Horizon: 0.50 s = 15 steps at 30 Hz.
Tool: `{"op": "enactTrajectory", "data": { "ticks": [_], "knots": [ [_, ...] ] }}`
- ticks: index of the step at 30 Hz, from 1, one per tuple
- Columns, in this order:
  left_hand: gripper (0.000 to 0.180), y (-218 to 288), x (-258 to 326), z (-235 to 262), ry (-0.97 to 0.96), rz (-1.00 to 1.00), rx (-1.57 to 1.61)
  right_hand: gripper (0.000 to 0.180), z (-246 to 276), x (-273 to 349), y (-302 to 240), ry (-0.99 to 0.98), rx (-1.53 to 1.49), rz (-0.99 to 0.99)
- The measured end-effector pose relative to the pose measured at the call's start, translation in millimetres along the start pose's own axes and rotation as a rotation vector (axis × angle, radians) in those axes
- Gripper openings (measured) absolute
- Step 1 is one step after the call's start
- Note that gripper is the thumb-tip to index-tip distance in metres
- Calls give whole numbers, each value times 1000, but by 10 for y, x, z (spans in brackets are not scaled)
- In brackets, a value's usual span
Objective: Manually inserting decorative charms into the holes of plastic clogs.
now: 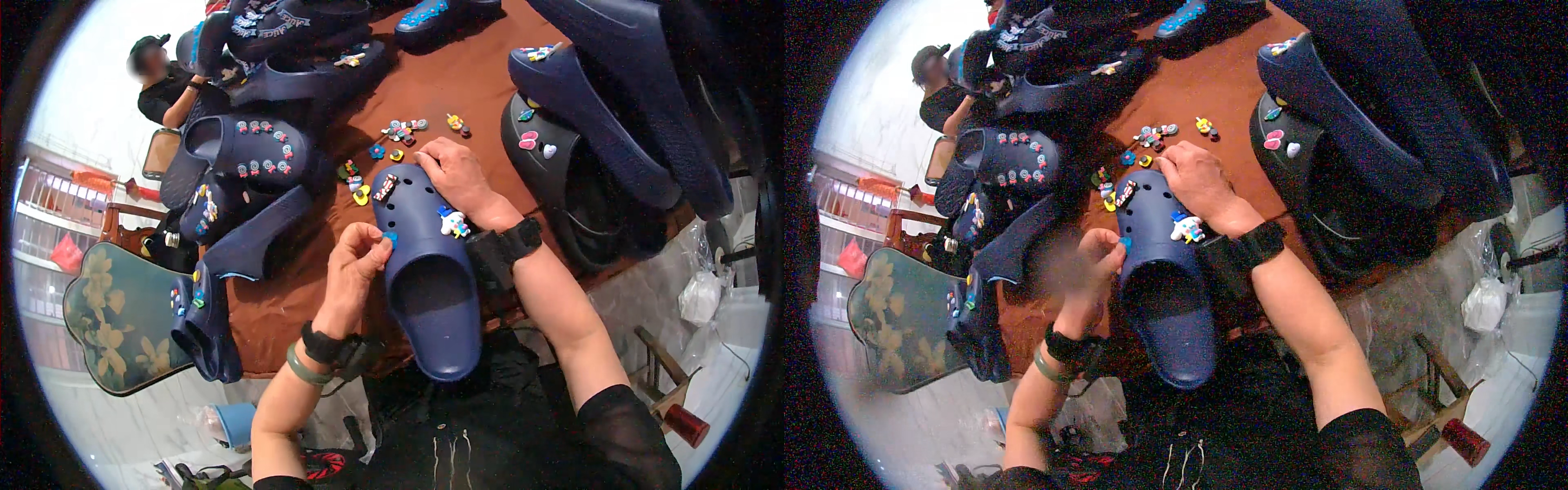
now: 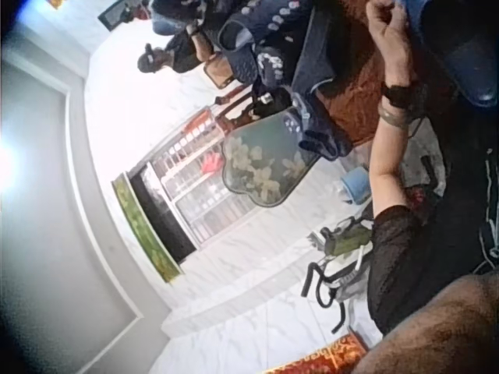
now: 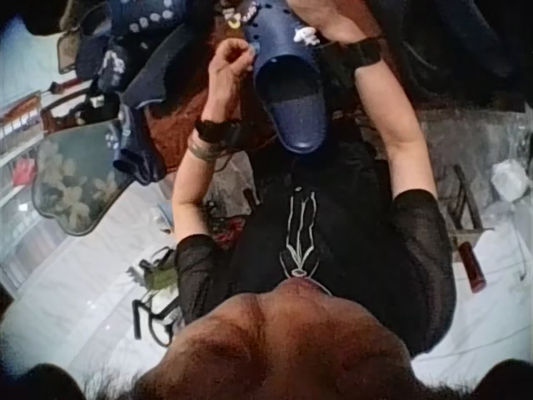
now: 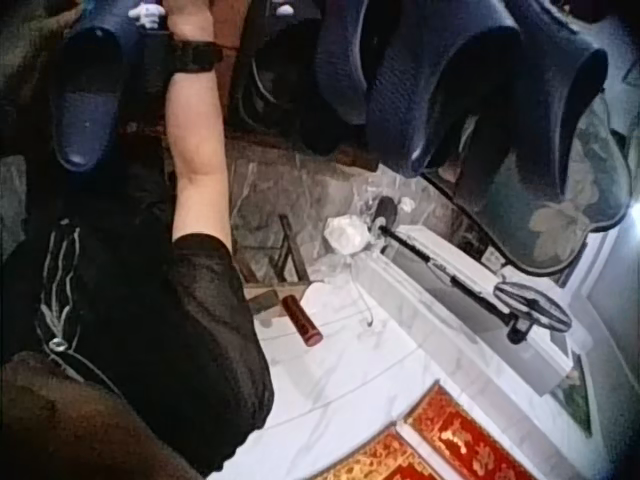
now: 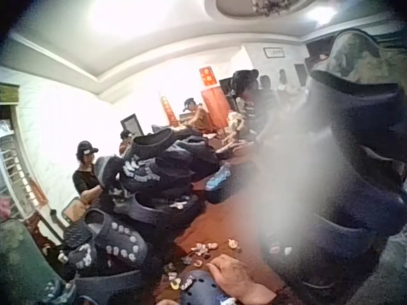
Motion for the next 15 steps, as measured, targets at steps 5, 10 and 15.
{"op": "enactTrajectory", "data": {
  "ticks": [5,10,15],
  "knots": [
    [18,47,132,4,16,-234,-118,21,-2,18,3,-3,50,-19],
    [21,235,145,143,-134,-393,-298,23,-10,17,13,-22,23,-26],
    [19,391,-84,204,-372,-436,-1019,23,30,17,-35,-24,23,-3]
  ]
}}
Point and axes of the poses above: each hand's wrist, its own x-axis away from the middle knuckle, its own z-axis out of the back of the hand, y = z × x, the point moved 2 cm from there along -x, towards the middle knuckle, and after that the axes turned 10 degrees about x, right-handed, at the moved point
